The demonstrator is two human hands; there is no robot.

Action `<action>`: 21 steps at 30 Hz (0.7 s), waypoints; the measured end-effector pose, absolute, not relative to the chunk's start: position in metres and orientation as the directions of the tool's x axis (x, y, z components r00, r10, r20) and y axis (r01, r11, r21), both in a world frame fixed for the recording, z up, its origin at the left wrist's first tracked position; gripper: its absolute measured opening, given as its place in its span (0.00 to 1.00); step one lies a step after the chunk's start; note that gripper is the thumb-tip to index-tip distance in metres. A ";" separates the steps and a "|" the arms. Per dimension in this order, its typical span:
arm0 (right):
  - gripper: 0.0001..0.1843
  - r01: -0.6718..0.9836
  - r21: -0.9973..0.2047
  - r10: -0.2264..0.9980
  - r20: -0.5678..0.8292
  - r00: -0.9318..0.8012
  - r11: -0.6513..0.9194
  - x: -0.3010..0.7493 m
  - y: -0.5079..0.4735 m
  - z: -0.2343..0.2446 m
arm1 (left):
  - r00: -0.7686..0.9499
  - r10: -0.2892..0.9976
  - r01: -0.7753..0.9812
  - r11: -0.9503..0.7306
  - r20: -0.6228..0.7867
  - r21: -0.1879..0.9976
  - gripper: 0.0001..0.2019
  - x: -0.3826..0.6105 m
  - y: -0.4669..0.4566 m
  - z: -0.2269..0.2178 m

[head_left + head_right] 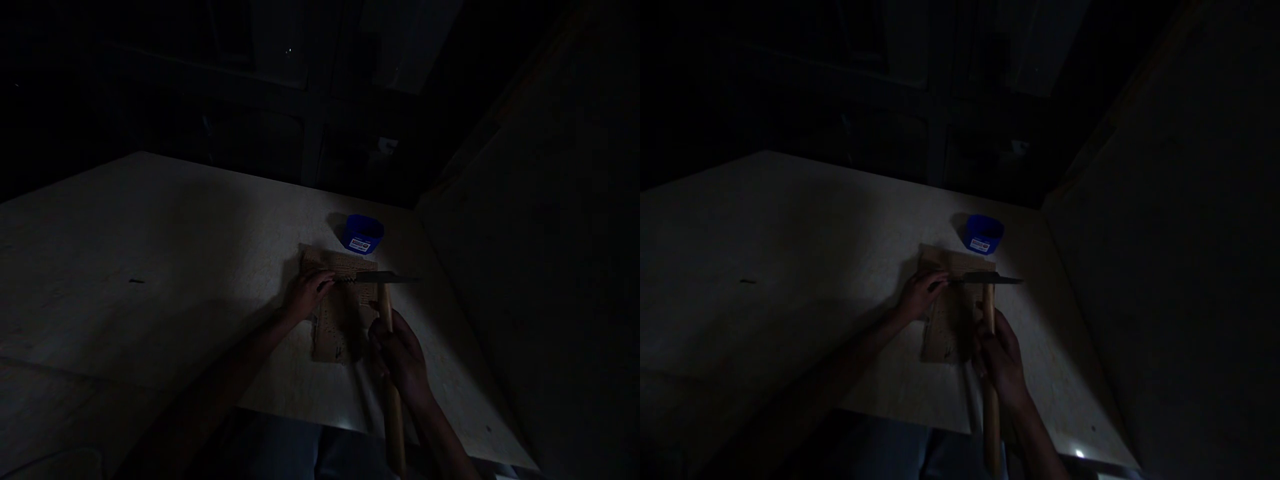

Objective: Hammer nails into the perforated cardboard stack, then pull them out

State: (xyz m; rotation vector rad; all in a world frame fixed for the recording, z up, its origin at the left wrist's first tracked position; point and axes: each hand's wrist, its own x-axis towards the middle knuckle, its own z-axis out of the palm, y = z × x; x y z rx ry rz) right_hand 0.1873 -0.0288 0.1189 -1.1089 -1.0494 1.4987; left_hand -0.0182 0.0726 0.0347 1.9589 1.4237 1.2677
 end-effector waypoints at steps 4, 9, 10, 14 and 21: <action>0.25 0.126 -0.990 0.981 -0.079 -0.178 -0.057 0.197 -0.024 0.153 | 0.055 0.919 0.564 -0.350 0.389 0.748 0.13 -0.018 0.073 0.034; 0.27 0.477 -0.871 0.954 -0.033 -0.297 0.118 0.204 -0.010 0.165 | 0.054 0.926 0.555 -0.338 0.373 0.760 0.12 -0.018 0.073 0.038; 0.26 0.507 -0.848 0.946 -0.022 -0.324 0.154 0.205 -0.008 0.164 | 0.053 0.925 0.551 -0.341 0.376 0.762 0.11 -0.017 0.073 0.039; 0.25 0.571 -0.783 0.936 0.042 -0.349 0.248 0.201 -0.007 0.159 | 0.046 0.926 0.550 -0.337 0.375 0.764 0.11 -0.016 0.074 0.039; 0.26 0.561 -0.788 0.933 0.049 -0.355 0.255 0.189 0.002 0.156 | 0.031 0.941 0.536 -0.301 0.338 0.789 0.12 -0.016 0.074 0.037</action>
